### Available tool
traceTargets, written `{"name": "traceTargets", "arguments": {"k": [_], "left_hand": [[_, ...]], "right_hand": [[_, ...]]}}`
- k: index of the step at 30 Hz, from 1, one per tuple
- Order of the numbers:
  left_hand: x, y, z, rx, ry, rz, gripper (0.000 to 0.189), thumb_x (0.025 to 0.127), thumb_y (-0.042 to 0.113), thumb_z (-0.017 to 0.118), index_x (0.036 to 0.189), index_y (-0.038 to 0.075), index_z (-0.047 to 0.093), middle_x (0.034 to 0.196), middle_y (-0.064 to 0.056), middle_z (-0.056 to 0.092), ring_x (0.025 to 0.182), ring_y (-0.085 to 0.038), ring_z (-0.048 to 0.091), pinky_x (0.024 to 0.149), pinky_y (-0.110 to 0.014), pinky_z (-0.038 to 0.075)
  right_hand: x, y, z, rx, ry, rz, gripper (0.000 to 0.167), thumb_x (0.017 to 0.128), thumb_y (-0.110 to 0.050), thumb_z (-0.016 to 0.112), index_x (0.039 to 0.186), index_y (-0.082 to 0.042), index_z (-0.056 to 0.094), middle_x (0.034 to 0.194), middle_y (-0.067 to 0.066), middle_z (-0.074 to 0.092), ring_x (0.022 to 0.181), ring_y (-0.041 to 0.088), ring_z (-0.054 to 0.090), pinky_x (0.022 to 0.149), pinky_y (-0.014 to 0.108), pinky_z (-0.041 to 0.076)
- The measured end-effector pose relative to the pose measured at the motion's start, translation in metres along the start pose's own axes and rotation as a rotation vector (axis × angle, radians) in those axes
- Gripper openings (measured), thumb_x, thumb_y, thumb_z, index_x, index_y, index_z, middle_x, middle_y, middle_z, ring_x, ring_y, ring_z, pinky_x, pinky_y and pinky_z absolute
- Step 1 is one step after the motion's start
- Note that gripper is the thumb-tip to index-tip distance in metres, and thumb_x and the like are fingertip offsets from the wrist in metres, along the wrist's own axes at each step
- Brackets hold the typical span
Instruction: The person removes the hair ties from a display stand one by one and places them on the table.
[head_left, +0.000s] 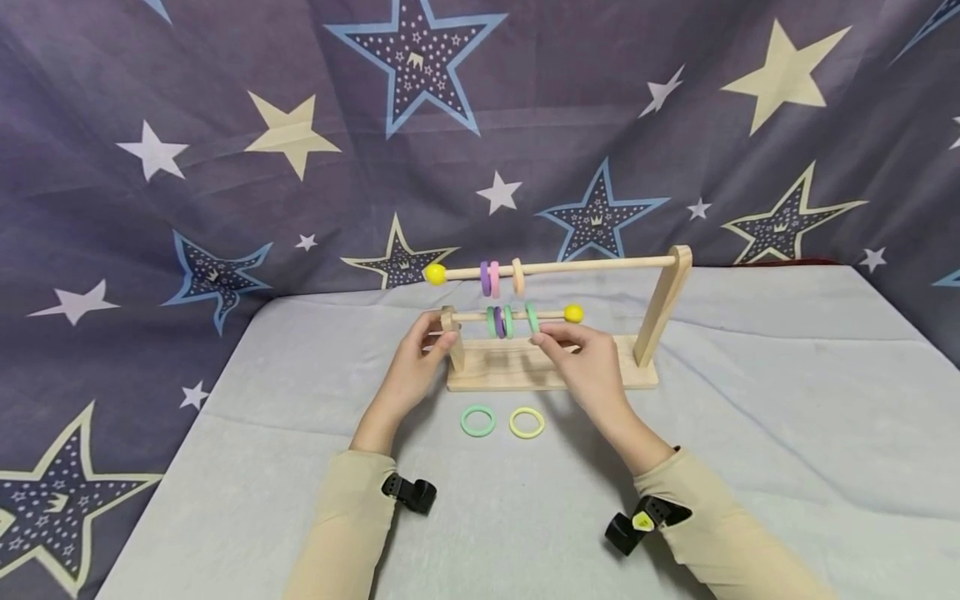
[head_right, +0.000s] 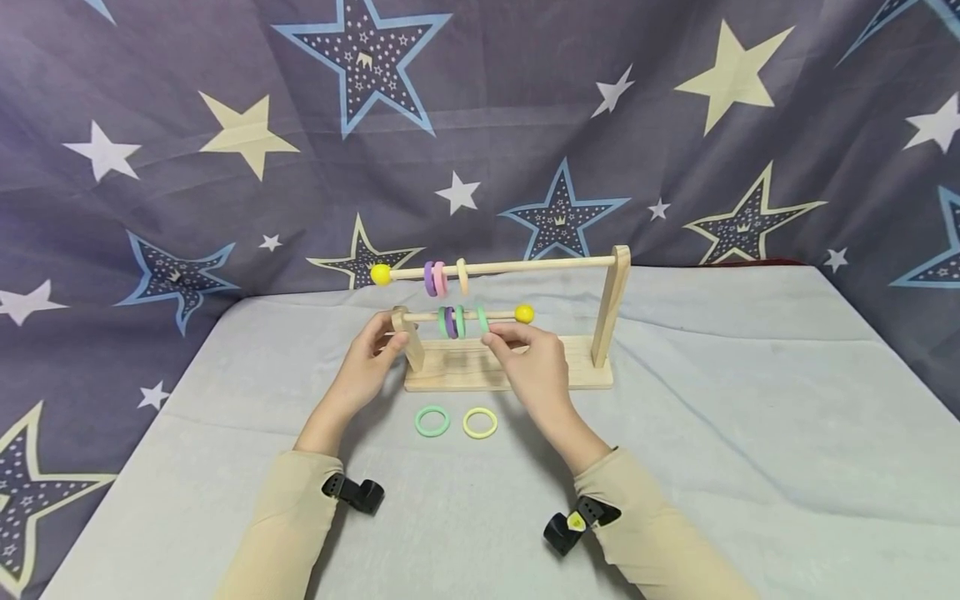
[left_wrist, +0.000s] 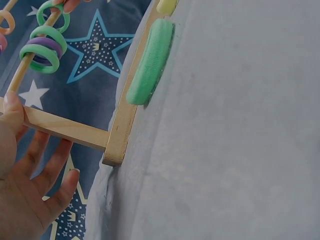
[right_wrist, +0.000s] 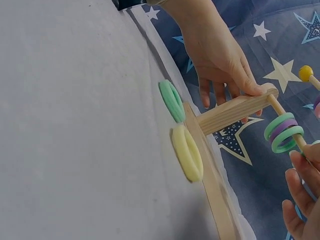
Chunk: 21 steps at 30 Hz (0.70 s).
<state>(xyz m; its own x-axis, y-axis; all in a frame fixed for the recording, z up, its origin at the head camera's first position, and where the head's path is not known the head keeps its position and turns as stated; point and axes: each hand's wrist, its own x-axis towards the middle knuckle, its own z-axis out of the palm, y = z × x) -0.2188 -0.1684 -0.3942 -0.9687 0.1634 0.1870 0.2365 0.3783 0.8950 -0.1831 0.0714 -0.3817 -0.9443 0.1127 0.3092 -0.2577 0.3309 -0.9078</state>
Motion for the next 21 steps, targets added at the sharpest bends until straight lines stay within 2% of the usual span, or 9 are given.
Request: {"name": "traceTargets", "arguments": {"k": [14,21], "left_hand": [[0.001,0.0,0.001,-0.021,0.0,-0.026,0.041,0.102,0.02,0.056,0.138,0.003,0.049,0.128,-0.022,0.057,0.117,-0.036,0.055,0.096,-0.046,0.04],[0.002,0.002,0.0,-0.015,0.0,-0.013,0.039,0.101,0.023,0.056,0.135,0.004,0.052,0.125,-0.02,0.058,0.114,-0.034,0.056,0.095,-0.044,0.041]], "right_hand": [[0.001,-0.002,-0.012,-0.037,0.022,0.008,0.015,0.087,-0.014,0.078,0.098,-0.004,0.078,0.086,0.009,0.075,0.077,0.018,0.065,0.061,0.02,0.046],[0.003,-0.002,-0.02,-0.057,0.006,0.008,0.014,0.087,-0.013,0.077,0.098,-0.004,0.079,0.084,0.01,0.074,0.076,0.018,0.064,0.06,0.02,0.045]]}}
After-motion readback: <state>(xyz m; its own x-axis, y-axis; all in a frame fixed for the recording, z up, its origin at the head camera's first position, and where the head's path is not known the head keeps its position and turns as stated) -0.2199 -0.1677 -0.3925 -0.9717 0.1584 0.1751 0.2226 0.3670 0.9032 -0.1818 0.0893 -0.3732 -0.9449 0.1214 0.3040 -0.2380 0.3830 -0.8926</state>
